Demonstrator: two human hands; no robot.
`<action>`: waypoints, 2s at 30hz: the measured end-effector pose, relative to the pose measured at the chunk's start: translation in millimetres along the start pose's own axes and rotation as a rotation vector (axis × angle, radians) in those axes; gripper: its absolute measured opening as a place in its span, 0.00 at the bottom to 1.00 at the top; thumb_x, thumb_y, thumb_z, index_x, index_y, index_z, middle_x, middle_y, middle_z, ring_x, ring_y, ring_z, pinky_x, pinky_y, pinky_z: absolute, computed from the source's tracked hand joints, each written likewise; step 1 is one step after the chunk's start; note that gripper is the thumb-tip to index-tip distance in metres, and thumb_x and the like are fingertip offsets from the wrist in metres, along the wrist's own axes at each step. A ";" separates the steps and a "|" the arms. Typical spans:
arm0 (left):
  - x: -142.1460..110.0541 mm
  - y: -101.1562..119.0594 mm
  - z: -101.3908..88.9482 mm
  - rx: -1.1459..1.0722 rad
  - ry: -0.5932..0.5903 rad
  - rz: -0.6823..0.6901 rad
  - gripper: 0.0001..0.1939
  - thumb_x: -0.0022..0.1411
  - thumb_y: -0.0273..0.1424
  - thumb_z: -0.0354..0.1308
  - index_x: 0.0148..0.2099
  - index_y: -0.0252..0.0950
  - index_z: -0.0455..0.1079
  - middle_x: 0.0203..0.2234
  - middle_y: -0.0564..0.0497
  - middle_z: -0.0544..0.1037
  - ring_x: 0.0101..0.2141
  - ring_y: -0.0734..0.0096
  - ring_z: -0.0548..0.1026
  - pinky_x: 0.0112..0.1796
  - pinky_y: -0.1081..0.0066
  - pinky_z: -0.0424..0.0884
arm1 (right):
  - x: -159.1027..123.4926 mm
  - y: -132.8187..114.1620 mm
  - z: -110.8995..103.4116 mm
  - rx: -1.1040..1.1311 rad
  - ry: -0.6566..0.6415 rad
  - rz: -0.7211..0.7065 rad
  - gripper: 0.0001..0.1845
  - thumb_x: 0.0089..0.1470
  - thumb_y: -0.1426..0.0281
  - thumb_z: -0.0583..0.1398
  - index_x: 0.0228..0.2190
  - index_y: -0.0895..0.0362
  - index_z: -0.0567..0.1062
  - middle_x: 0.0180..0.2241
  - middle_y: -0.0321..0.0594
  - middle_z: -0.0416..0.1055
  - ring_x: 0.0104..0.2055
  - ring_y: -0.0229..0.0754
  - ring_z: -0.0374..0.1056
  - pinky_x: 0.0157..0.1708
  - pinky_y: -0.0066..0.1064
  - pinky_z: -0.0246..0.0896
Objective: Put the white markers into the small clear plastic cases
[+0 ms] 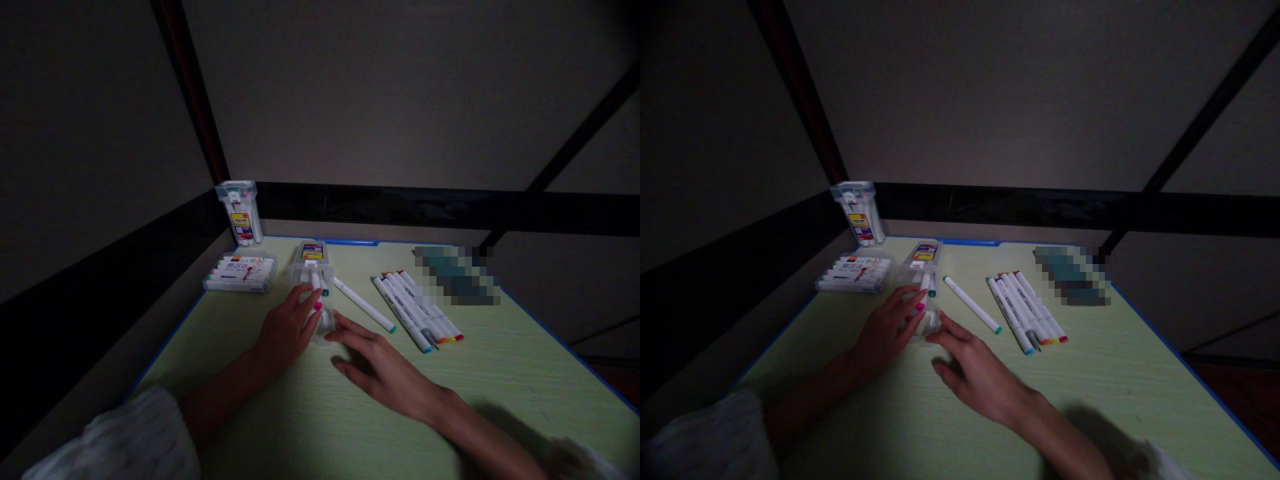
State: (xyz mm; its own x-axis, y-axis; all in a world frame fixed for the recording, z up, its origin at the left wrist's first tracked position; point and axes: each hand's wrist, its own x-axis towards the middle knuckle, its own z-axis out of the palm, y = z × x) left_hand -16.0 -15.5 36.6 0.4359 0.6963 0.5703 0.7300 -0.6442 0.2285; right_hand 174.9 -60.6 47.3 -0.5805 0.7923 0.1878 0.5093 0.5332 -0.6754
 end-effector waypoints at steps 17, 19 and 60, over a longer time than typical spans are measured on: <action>-1.0 -2.3 6.3 -0.128 -0.050 -0.099 0.23 0.59 0.25 0.49 0.57 0.32 0.56 0.52 0.40 0.67 0.49 0.61 0.69 0.48 0.61 0.69 | -0.6 0.1 -0.2 -0.015 0.006 -0.014 0.22 0.53 0.76 0.55 0.50 0.56 0.67 0.61 0.46 0.54 0.64 0.44 0.44 0.61 0.43 0.46; -0.6 -2.1 6.8 -0.141 -0.051 -0.104 0.23 0.58 0.25 0.50 0.56 0.32 0.57 0.52 0.41 0.67 0.50 0.61 0.69 0.47 0.61 0.70 | -0.9 0.7 0.1 -0.016 0.011 -0.022 0.22 0.52 0.76 0.55 0.50 0.55 0.67 0.61 0.46 0.54 0.64 0.44 0.44 0.61 0.43 0.46; 12.5 5.1 0.7 -0.085 -0.229 -0.314 0.27 0.55 0.27 0.53 0.58 0.29 0.54 0.46 0.41 0.71 0.38 0.63 0.74 0.38 0.65 0.71 | -0.2 -3.4 -1.0 -0.060 -0.006 0.005 0.21 0.52 0.76 0.55 0.49 0.57 0.67 0.60 0.50 0.55 0.64 0.45 0.43 0.60 0.43 0.48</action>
State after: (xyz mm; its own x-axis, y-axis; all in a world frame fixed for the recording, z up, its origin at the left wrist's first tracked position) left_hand -6.5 -9.9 44.3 0.3112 0.9101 0.2735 0.8047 -0.4055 0.4336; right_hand 173.9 -62.3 50.2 -0.5815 0.7933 0.1802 0.5493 0.5463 -0.6323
